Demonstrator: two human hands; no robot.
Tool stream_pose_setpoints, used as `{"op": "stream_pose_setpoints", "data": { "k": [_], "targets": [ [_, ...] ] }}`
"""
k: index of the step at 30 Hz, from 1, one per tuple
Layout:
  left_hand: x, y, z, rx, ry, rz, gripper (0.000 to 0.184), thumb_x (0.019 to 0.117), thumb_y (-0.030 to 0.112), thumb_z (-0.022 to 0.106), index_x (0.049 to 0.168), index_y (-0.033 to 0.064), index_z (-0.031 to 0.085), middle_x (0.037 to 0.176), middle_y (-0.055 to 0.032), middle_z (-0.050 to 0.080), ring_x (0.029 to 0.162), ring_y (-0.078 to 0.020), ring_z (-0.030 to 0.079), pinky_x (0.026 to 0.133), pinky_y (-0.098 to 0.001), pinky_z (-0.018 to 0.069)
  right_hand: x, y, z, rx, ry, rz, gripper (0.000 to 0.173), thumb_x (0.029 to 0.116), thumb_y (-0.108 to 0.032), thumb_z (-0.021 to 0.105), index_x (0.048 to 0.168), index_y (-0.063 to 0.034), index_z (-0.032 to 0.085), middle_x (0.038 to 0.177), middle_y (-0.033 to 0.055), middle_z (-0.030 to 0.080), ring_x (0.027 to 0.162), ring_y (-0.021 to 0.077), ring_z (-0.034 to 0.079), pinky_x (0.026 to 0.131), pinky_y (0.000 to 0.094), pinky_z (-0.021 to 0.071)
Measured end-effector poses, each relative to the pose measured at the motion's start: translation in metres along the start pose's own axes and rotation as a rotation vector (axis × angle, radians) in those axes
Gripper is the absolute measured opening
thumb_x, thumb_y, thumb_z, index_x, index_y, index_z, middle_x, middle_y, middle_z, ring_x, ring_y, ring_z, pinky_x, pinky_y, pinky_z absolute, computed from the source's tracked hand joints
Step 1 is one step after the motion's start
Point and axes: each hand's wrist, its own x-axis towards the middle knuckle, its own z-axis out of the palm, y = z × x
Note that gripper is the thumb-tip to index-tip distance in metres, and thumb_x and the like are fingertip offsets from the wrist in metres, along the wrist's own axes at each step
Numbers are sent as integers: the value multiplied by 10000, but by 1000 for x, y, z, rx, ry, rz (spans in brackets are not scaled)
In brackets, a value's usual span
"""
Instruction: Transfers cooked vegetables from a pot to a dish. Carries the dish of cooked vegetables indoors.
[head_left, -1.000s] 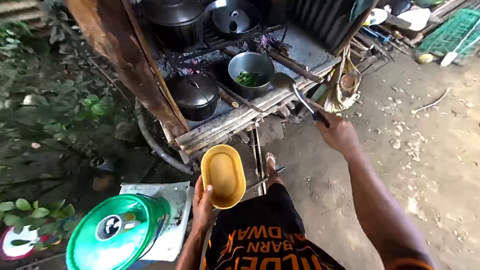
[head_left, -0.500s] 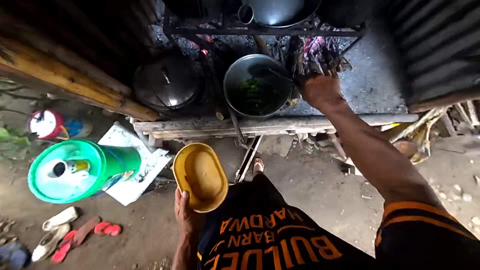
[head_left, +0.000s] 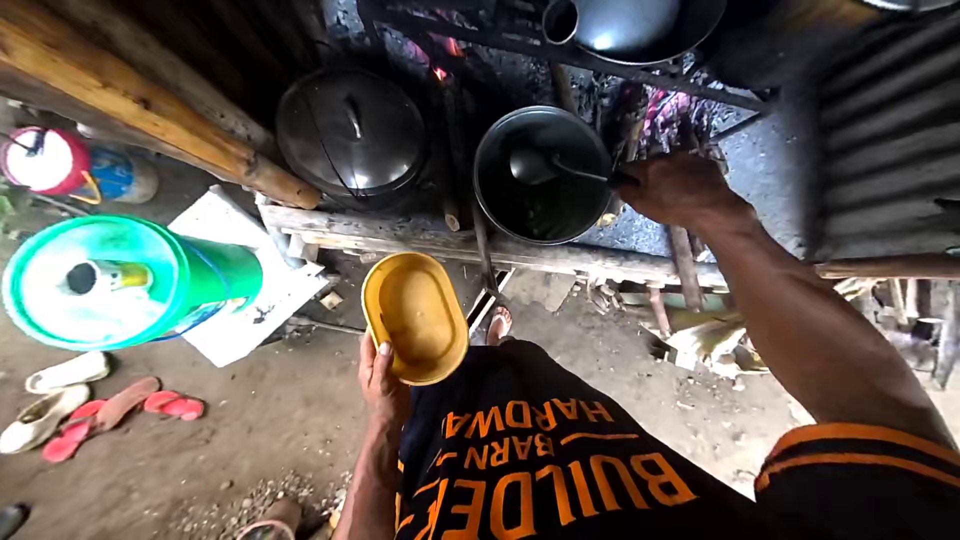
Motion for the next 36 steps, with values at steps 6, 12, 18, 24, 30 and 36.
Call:
{"op": "stream_pose_setpoints", "data": {
  "k": [6, 12, 18, 24, 30, 36],
  "targets": [
    [41, 19, -24, 19, -89, 33, 754, 947, 392, 563, 1511, -41, 312, 1305, -53, 624, 1128, -74, 649, 971, -300, 564, 20, -56, -44, -151, -287, 77, 374, 995, -349, 576, 834, -23, 664, 903, 256, 667, 898, 482, 660, 667, 720, 462],
    [70, 23, -34, 41, -267, -21, 733, 958, 365, 535, 1520, -53, 321, 1397, -110, 572, 1197, -93, 616, 1020, -305, 532, 42, -120, -80, 67, -444, 311, 232, 1027, -224, 607, 1054, 4, 638, 985, 209, 657, 843, 329, 651, 778, 551, 523],
    [76, 29, -42, 49, -340, -21, 734, 952, 344, 544, 1510, -78, 325, 1406, -125, 566, 1207, -83, 609, 1021, -283, 525, 59, -149, -82, 58, -472, 336, 219, 1024, -212, 601, 1064, 0, 635, 971, 177, 636, 809, 275, 612, 768, 495, 510],
    [69, 25, -36, 24, -282, 26, 714, 960, 333, 534, 1525, -48, 321, 1407, -121, 568, 1204, -103, 618, 1018, -306, 535, 63, -141, -69, 249, -482, 306, 226, 1053, -248, 571, 1094, -35, 631, 936, 128, 624, 747, 220, 577, 716, 437, 505],
    [44, 20, -7, -2, -125, 95, 715, 967, 351, 514, 1526, -45, 307, 1373, -99, 584, 1171, -83, 626, 998, -297, 544, 17, -76, -3, 376, -369, 60, 381, 1071, -294, 527, 998, 56, 660, 790, 183, 602, 688, 306, 584, 681, 532, 503],
    [25, 25, 36, -1, -9, 109, 556, 1017, 313, 447, 1510, 61, 391, 1328, -69, 612, 1157, -122, 633, 992, -352, 547, 3, -18, 32, 585, -349, -76, 325, 1078, -281, 512, 1110, -21, 704, 762, 107, 597, 598, 188, 522, 589, 405, 477]
  ]
}}
